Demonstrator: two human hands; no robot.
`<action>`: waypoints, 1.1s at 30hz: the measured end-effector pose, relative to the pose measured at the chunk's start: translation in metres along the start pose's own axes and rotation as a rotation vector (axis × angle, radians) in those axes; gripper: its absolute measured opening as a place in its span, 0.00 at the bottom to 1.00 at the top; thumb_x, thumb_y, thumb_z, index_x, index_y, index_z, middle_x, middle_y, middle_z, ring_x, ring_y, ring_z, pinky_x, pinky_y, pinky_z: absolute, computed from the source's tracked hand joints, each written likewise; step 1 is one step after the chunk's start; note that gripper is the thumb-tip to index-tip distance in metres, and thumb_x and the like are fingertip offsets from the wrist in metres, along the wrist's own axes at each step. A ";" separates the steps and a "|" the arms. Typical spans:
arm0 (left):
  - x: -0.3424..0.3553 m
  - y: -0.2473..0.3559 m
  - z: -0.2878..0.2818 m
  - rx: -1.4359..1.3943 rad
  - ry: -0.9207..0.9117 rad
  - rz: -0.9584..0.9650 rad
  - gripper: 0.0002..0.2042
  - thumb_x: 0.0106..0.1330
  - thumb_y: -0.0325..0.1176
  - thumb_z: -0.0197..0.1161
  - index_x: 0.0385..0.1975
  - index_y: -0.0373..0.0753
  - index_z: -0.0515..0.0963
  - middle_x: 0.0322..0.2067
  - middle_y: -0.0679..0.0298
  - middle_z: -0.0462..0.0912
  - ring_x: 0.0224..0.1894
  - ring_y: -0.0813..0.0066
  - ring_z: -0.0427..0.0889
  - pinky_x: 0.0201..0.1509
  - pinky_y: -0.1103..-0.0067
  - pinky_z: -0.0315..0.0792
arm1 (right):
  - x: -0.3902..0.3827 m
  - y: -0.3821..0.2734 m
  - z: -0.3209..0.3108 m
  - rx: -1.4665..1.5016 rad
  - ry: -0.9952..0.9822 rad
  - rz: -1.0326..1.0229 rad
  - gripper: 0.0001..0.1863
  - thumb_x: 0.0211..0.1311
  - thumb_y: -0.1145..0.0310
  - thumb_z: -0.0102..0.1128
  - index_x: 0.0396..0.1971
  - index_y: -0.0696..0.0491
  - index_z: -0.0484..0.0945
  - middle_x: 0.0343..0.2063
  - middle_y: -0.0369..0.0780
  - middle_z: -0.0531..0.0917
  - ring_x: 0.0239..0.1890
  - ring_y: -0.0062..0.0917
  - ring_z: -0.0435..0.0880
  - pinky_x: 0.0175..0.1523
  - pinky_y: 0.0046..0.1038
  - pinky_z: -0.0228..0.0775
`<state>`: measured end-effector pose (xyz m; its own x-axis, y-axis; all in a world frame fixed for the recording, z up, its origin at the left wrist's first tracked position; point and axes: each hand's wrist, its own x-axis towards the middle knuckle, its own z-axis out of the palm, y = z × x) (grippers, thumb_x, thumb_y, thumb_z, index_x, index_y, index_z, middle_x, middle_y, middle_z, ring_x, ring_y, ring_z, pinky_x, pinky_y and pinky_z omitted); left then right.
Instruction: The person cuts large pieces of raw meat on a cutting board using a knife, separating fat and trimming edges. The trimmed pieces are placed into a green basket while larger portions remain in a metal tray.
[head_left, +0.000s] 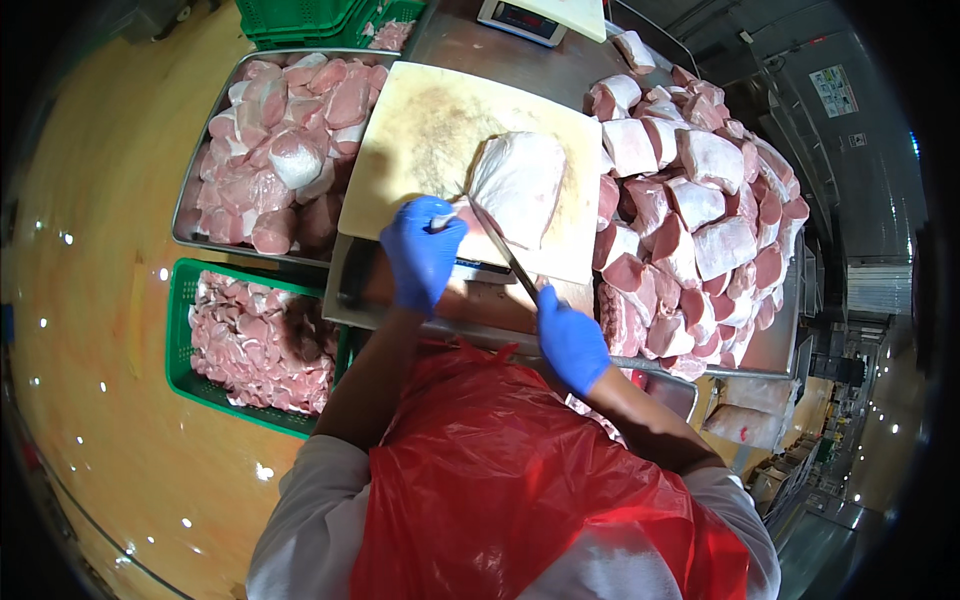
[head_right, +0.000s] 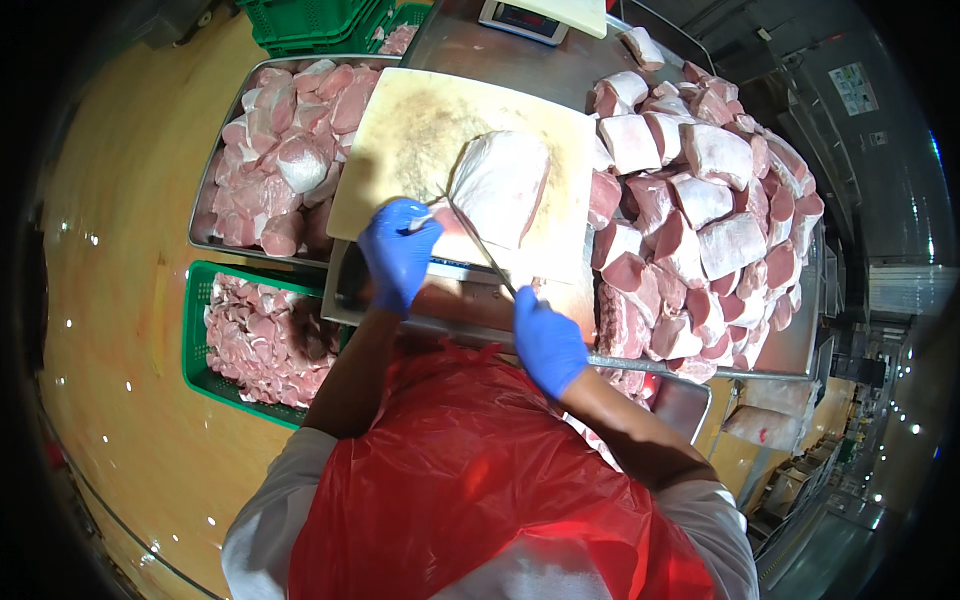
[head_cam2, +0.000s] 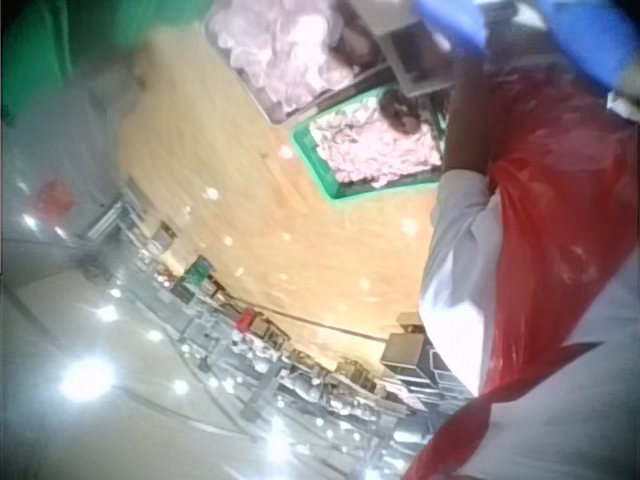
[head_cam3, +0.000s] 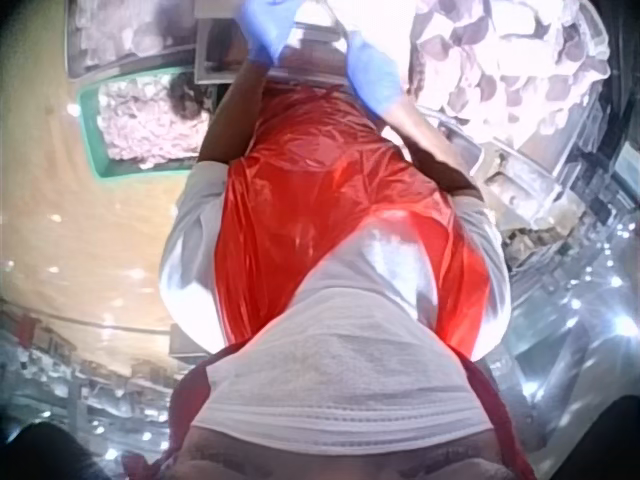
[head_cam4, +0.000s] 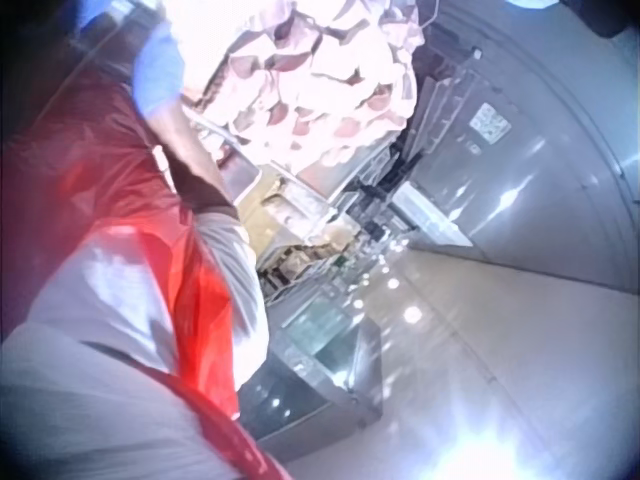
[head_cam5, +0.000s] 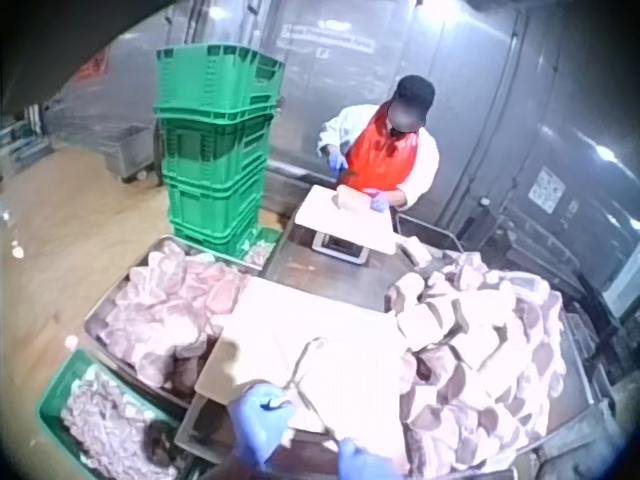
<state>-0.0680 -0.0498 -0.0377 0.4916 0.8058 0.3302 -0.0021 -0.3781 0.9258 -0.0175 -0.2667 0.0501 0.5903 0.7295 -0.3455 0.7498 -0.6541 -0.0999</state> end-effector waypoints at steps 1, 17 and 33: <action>0.006 -0.008 -0.011 0.104 -0.008 0.038 0.06 0.51 0.21 0.70 0.28 0.33 0.81 0.22 0.67 0.79 0.27 0.84 0.75 0.32 0.81 0.73 | -0.019 0.016 0.003 -0.048 -0.034 -0.012 0.12 0.65 0.76 0.49 0.47 0.58 0.64 0.31 0.55 0.82 0.28 0.51 0.86 0.31 0.47 0.79; -0.015 -0.003 -0.046 -0.082 -0.231 -0.298 0.05 0.53 0.21 0.68 0.28 0.36 0.80 0.24 0.74 0.76 0.28 0.87 0.72 0.33 0.84 0.69 | 0.055 -0.020 0.003 0.282 0.206 -0.104 0.11 0.70 0.72 0.46 0.48 0.57 0.67 0.32 0.54 0.84 0.34 0.51 0.86 0.38 0.48 0.78; 0.006 -0.028 -0.168 0.542 -0.225 -0.198 0.18 0.64 0.29 0.64 0.53 0.30 0.77 0.48 0.46 0.82 0.49 0.58 0.84 0.58 0.70 0.75 | -0.071 0.121 0.022 0.850 0.498 -0.038 0.11 0.74 0.71 0.55 0.50 0.62 0.72 0.25 0.41 0.81 0.23 0.27 0.81 0.28 0.29 0.71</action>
<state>-0.2110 0.0424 -0.0308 0.6095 0.7905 0.0604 0.5211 -0.4568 0.7210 0.0249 -0.4017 0.0418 0.7749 0.6264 0.0849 0.4216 -0.4120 -0.8078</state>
